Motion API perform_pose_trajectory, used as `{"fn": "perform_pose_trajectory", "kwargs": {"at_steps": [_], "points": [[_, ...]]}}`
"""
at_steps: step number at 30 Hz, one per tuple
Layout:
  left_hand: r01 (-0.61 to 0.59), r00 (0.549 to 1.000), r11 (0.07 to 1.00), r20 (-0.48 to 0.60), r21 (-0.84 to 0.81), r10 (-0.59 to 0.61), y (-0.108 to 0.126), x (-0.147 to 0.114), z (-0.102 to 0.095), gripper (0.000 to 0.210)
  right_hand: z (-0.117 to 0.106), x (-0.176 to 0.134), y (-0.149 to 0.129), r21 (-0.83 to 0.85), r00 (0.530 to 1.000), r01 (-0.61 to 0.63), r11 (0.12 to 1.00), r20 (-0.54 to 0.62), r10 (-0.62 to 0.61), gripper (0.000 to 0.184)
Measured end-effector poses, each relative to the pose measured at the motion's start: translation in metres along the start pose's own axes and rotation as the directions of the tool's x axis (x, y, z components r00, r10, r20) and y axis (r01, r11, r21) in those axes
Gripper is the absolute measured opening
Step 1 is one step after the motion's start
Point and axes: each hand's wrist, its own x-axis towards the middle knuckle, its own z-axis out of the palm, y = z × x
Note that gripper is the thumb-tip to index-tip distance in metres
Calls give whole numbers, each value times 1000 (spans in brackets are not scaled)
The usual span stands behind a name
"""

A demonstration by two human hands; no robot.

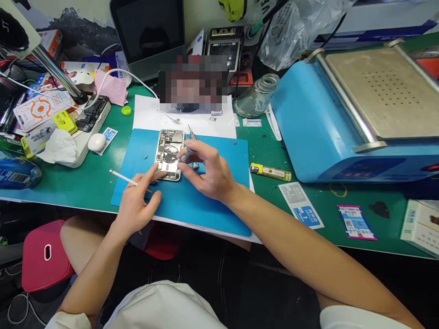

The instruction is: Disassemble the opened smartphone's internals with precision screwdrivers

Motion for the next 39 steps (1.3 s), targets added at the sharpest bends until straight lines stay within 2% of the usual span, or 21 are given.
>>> {"fn": "perform_pose_trajectory", "kwargs": {"at_steps": [5, 10, 14, 18, 25, 39], "points": [[-7, 996, 1000, 86, 26, 4, 0, 3, -5, 71, -4, 17, -19, -50, 998, 25, 998, 66, -22, 64], [11, 997, 998, 73, 57, -15, -1, 2, -3, 73, 10, 11, -10, -11, 994, 101, 995, -36, -102, 64], [21, 997, 997, 71, 68, -26, -2, 3, -1, 71, 17, 4, 0, 2, 998, 37, 999, -54, -37, 59], [45, 997, 996, 65, 75, -49, -2, 4, -1, 68, 17, 3, -3, 43, 999, -19, 999, -33, 20, 56], [48, 997, 996, 63, 71, -53, 1, 3, -1, 65, 20, 2, -7, 52, 1000, -12, 999, 10, 11, 54], [105, 987, 992, 115, 70, -113, 4, 4, -4, 65, 25, -2, -5, 101, 999, -45, 994, 23, 43, 57]]}}
